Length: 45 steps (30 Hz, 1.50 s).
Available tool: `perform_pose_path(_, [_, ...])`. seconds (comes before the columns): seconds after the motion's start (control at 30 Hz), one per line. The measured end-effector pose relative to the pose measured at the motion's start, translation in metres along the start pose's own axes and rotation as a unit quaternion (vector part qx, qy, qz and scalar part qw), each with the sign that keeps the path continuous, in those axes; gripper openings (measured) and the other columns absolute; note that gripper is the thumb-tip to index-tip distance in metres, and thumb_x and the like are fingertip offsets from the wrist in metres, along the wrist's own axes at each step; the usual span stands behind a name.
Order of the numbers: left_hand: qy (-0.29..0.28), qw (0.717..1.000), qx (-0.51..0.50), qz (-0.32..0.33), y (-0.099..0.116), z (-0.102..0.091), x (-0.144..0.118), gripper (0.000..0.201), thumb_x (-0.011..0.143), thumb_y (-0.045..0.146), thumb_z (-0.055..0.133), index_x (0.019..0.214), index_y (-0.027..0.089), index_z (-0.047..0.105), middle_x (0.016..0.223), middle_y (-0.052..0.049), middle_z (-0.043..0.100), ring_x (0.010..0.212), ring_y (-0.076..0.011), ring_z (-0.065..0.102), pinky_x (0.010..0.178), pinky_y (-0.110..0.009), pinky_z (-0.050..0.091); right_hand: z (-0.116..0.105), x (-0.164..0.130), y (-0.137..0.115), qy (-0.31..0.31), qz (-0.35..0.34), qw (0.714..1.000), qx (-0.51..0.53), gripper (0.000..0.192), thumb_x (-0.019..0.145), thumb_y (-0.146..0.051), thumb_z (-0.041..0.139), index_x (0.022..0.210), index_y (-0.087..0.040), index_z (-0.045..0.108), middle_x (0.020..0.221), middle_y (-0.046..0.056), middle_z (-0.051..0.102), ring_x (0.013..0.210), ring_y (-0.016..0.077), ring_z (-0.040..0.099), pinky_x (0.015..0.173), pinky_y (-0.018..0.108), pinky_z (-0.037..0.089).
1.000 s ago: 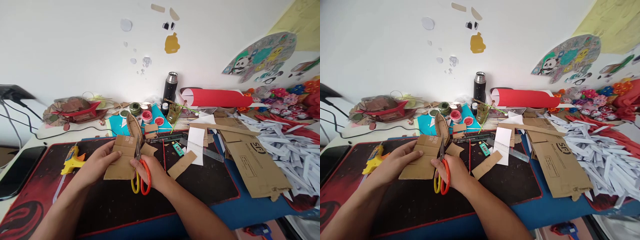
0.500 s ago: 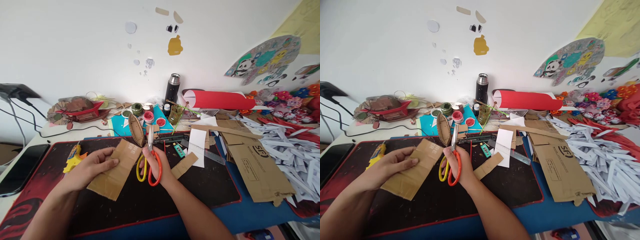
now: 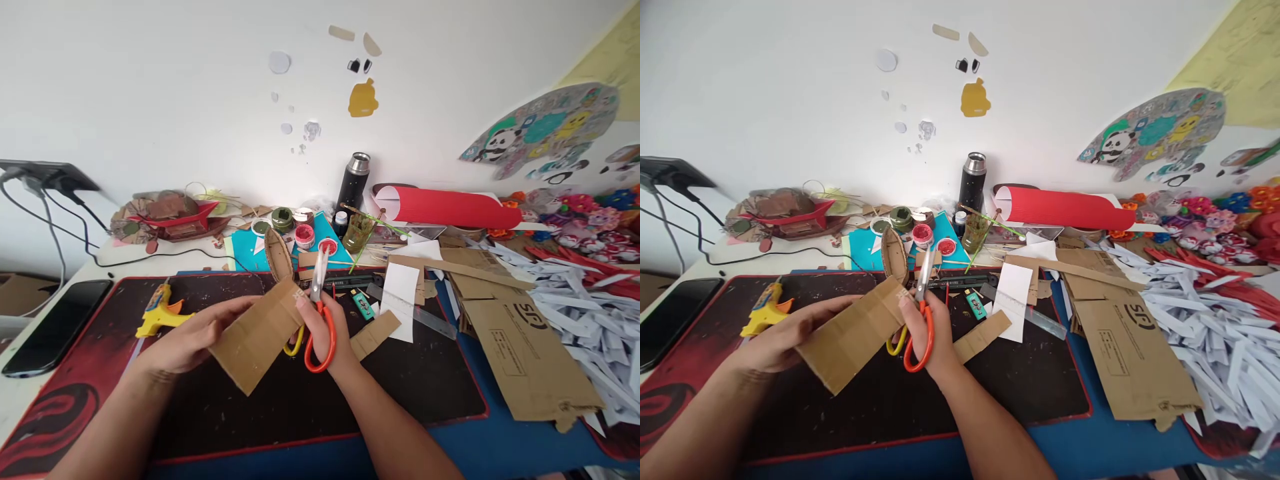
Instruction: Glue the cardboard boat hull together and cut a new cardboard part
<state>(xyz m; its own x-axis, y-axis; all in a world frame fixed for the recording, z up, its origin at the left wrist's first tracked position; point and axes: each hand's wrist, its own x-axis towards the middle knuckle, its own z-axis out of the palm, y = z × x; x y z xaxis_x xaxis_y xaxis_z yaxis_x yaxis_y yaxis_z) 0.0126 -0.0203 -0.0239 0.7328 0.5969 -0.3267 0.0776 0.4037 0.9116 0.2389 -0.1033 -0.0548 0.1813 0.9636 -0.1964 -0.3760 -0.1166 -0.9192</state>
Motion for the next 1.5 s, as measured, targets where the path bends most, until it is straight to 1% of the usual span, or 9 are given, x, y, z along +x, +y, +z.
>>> perform_pose_path(0.07, [-0.073, 0.997, 0.022, 0.014, -0.002, 0.005, -0.002, 0.094, 0.060, 0.084, 0.085, 0.132, 0.026, 0.074, 0.122, -0.015, 0.079, 0.111, -0.0389, 0.074, 0.088, -0.044, 0.062, -0.003, 0.003, -0.002, 0.053, -0.016, 0.998, 0.006, 0.041, 0.089, -0.060, 0.072, 0.093, -0.021, 0.061, 0.063, -0.005, 0.062, 0.042, 0.0147, 0.061, 0.042, 0.025, 0.052])
perform_pose_path(0.13, [-0.109, 0.992, 0.070, -0.008, -0.001, 0.013, 0.000, 0.086, 0.061, 0.074, 0.092, 0.130, 0.025, 0.074, 0.120, -0.015, 0.080, 0.103, -0.0353, 0.076, 0.085, -0.041, 0.062, -0.006, 0.005, -0.003, 0.091, -0.029, 0.995, 0.002, 0.040, 0.089, -0.059, 0.072, 0.094, -0.021, 0.062, 0.065, -0.005, 0.062, 0.043, 0.0146, 0.062, 0.042, 0.025, 0.051])
perform_pose_path(0.23, [0.015, 0.995, 0.095, -0.011, 0.003, 0.026, 0.007, 0.046, 0.084, 0.056, 0.085, 0.110, 0.019, 0.077, 0.104, -0.014, 0.083, 0.088, -0.0268, 0.078, 0.077, -0.035, 0.063, -0.008, 0.006, -0.004, 0.112, -0.029, 0.993, -0.008, 0.042, 0.089, -0.061, 0.073, 0.094, -0.021, 0.061, 0.066, -0.005, 0.063, 0.043, 0.0141, 0.062, 0.041, 0.023, 0.049])
perform_pose_path(0.4, [0.198, 0.977, 0.048, 0.057, 0.015, 0.026, 0.025, 0.046, 0.083, 0.059, 0.084, 0.098, 0.016, 0.074, 0.075, -0.009, 0.079, 0.064, -0.0222, 0.074, 0.060, -0.030, 0.059, -0.002, 0.000, -0.001, 0.062, -0.021, 0.997, -0.029, 0.045, 0.089, -0.064, 0.072, 0.090, -0.021, 0.058, 0.060, -0.004, 0.063, 0.044, 0.0136, 0.061, 0.047, 0.024, 0.053])
perform_pose_path(0.57, [0.333, 0.922, 0.074, 0.182, 0.038, 0.012, 0.045, 0.041, 0.083, 0.057, 0.081, 0.093, 0.019, 0.069, 0.068, 0.001, 0.069, 0.050, -0.0148, 0.060, 0.046, -0.025, 0.047, 0.005, -0.007, 0.000, -0.035, -0.004, 0.998, -0.043, 0.044, 0.090, -0.062, 0.075, 0.097, -0.021, 0.061, 0.061, -0.004, 0.064, 0.046, 0.0138, 0.061, 0.046, 0.024, 0.050])
perform_pose_path(0.73, [0.409, 0.852, 0.149, 0.289, 0.063, -0.007, 0.067, 0.035, 0.091, 0.054, 0.072, 0.097, 0.020, 0.066, 0.069, 0.003, 0.062, 0.050, -0.0125, 0.053, 0.045, -0.024, 0.043, 0.005, -0.009, 0.006, -0.117, 0.021, 0.990, -0.069, 0.053, 0.092, -0.069, 0.071, 0.103, -0.018, 0.067, 0.066, -0.001, 0.067, 0.048, 0.0150, 0.065, 0.048, 0.025, 0.050])
perform_pose_path(0.87, [0.409, 0.835, 0.153, 0.335, 0.071, -0.021, 0.080, 0.035, 0.092, 0.053, 0.072, 0.102, 0.020, 0.066, 0.062, 0.006, 0.056, 0.043, -0.0112, 0.047, 0.041, -0.024, 0.038, 0.003, -0.006, 0.016, -0.143, 0.046, 0.987, -0.051, 0.065, 0.088, -0.077, 0.070, 0.112, -0.016, 0.068, 0.069, 0.003, 0.071, 0.052, 0.0189, 0.070, 0.055, 0.030, 0.055])
perform_pose_path(1.23, [0.394, 0.848, 0.130, 0.330, 0.062, -0.036, 0.081, 0.042, 0.087, 0.055, 0.076, 0.107, 0.019, 0.069, 0.056, 0.009, 0.046, 0.044, -0.0101, 0.039, 0.041, -0.023, 0.032, 0.002, -0.016, 0.020, -0.274, 0.089, 0.953, -0.090, 0.086, 0.080, -0.084, 0.073, 0.131, -0.015, 0.068, 0.091, 0.015, 0.081, 0.077, 0.0260, 0.080, 0.075, 0.037, 0.059])
perform_pose_path(1.5, [0.385, 0.846, 0.154, 0.336, 0.053, -0.050, 0.086, 0.043, 0.087, 0.055, 0.076, 0.108, 0.018, 0.073, 0.062, 0.005, 0.055, 0.052, -0.0132, 0.047, 0.049, -0.024, 0.040, 0.000, -0.014, 0.028, -0.251, 0.096, 0.949, -0.164, 0.077, 0.086, -0.079, 0.071, 0.130, -0.016, 0.068, 0.086, 0.009, 0.078, 0.052, 0.0174, 0.070, 0.051, 0.027, 0.052])
